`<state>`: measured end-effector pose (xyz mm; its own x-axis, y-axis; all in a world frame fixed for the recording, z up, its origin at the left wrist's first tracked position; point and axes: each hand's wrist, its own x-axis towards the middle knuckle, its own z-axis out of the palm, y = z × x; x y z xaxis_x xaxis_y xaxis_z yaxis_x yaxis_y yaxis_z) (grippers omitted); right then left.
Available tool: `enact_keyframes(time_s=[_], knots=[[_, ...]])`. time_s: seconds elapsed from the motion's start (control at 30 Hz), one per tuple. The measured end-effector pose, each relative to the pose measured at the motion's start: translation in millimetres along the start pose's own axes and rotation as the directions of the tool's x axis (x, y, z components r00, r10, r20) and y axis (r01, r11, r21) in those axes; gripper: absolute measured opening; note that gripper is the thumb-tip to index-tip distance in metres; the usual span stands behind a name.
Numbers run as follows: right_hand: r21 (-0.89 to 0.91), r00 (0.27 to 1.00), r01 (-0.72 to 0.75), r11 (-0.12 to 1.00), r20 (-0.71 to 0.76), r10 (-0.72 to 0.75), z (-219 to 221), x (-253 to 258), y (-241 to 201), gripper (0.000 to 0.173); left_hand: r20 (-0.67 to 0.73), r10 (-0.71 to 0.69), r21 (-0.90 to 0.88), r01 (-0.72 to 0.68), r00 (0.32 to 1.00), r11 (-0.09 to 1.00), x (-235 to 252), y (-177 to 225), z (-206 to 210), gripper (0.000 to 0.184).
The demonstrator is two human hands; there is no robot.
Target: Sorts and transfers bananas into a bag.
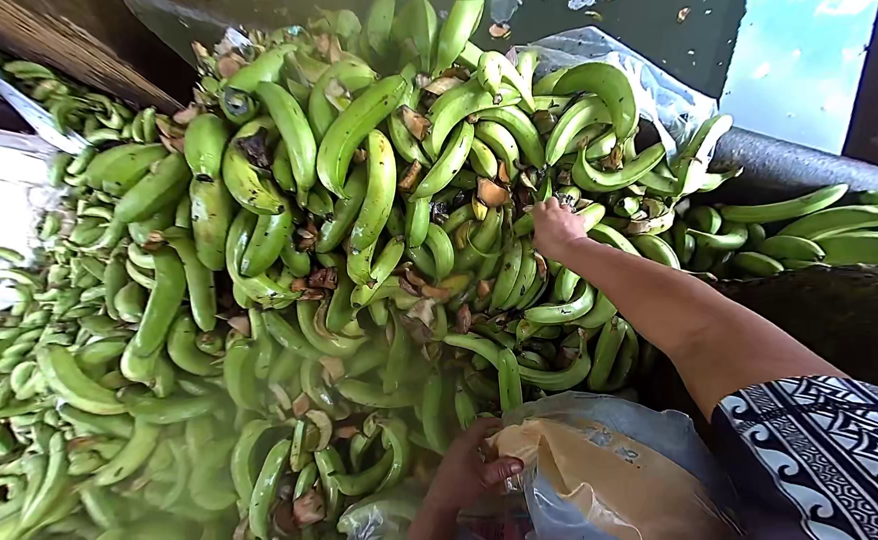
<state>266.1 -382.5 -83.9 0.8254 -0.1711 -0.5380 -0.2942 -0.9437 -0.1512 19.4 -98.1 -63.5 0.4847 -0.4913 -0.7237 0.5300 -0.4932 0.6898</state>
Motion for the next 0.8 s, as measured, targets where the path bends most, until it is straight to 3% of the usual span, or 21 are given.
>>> enact_keyframes(time_s=[0.07,0.1,0.2,0.37,0.5,0.57,0.6,0.67,0.7,0.73,0.77,0.8], knots=[[-0.07,0.999,-0.016,0.997,0.043,0.019,5.9,3.6,-18.5,0.073,-0.003,-0.019,-0.028,0.019,1.0,0.999,-0.8,2.1,0.8,0.073],[-0.099,0.998,-0.032,0.995,0.043,0.036,7.8,10.4,-25.2,0.074,-0.01,-0.019,-0.033,0.018,1.0,0.999,-1.2,2.9,0.2,0.073],[-0.178,0.998,-0.02,0.984,0.055,0.03,11.4,21.9,-30.6,0.058,-0.027,-0.007,-0.007,0.007,1.0,1.0,-4.1,1.7,0.0,0.072],[-0.317,0.97,0.187,0.93,0.208,-0.124,-9.0,4.3,-26.5,0.043,-0.011,-0.042,0.039,0.042,0.999,0.998,-6.2,10.4,0.3,0.07],[-0.275,0.927,0.336,0.901,0.266,-0.265,-52.3,-33.7,-72.0,0.033,0.022,0.025,0.068,-0.027,0.999,0.997,-0.5,13.4,2.2,0.067],[-0.15,0.814,0.574,0.805,0.213,-0.54,-73.2,-82.4,-120.6,0.03,0.037,0.061,0.071,-0.063,0.997,0.995,3.5,14.0,4.5,0.064],[-0.049,0.685,0.728,0.684,0.114,-0.72,-80.1,-113.6,-148.4,0.036,0.044,0.067,0.075,-0.07,0.997,0.995,6.0,16.9,4.9,0.063],[0.245,0.331,0.928,0.282,-0.193,-0.923,-89.5,-169.0,-202.4,0.063,0.057,0.076,0.095,-0.082,0.995,0.992,8.8,22.1,5.1,0.063],[0.397,0.219,0.914,0.087,-0.302,-0.928,-94.2,-183.1,-220.3,0.079,0.065,0.074,0.098,-0.08,0.995,0.992,7.6,21.8,6.0,0.063],[0.475,0.192,0.88,0.006,-0.345,-0.919,-99.0,-183.4,-223.6,0.086,0.065,0.074,0.094,-0.08,0.995,0.992,6.3,19.9,6.5,0.063],[0.45,0.23,0.891,0.064,-0.323,-0.918,-99.1,-170.2,-211.3,0.085,0.056,0.081,0.082,-0.086,0.995,0.993,4.8,16.6,6.4,0.063],[0.335,0.335,0.908,0.251,-0.219,-0.917,-92.6,-152.2,-184.8,0.075,0.044,0.087,0.063,-0.089,0.995,0.994,2.7,12.6,5.7,0.063]])
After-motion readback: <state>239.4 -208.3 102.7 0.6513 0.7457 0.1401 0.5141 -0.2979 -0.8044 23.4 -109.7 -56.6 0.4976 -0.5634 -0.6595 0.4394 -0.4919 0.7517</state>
